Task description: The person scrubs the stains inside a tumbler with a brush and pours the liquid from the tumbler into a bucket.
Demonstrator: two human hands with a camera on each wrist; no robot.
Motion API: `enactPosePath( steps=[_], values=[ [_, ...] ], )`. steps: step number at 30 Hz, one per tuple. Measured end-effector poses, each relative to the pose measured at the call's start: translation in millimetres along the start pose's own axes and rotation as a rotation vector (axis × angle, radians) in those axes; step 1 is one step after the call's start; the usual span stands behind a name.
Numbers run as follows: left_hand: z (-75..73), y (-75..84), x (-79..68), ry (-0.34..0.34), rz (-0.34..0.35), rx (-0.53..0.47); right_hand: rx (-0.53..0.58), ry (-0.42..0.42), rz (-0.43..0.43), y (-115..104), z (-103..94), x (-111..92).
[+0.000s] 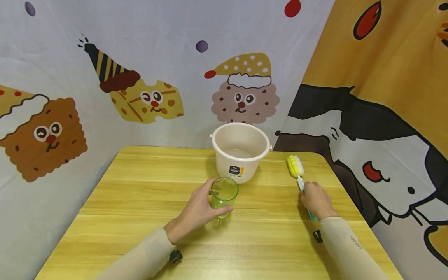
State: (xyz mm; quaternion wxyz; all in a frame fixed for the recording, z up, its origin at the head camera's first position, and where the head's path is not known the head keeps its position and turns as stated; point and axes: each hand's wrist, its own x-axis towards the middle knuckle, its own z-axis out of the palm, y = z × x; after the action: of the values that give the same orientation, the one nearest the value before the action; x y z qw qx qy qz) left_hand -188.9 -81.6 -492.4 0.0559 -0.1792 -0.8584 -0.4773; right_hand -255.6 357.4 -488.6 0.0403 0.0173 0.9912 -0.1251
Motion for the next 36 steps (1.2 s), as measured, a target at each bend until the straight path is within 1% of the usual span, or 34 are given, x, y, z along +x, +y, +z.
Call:
enactPosePath(
  steps=[10, 18, 25, 36],
  values=[
    [0.3, 0.8, -0.7, 0.003, -0.003, 0.014, 0.067, 0.018, 0.024, -0.5, -0.2, 1.9],
    [0.4, 1.8, -1.0, 0.003, 0.001, -0.004, 0.073, 0.022, 0.033, 0.1, -0.6, 3.1],
    [1.7, 0.7, -1.5, -0.004, -0.011, -0.008, 0.076, 0.019, 0.037, 1.0, 1.0, 2.9],
    [2.3, 0.0, -2.5, 0.004, -0.005, -0.013, 0.084, 0.046, 0.03, 2.5, 2.6, 2.2]
  ],
)
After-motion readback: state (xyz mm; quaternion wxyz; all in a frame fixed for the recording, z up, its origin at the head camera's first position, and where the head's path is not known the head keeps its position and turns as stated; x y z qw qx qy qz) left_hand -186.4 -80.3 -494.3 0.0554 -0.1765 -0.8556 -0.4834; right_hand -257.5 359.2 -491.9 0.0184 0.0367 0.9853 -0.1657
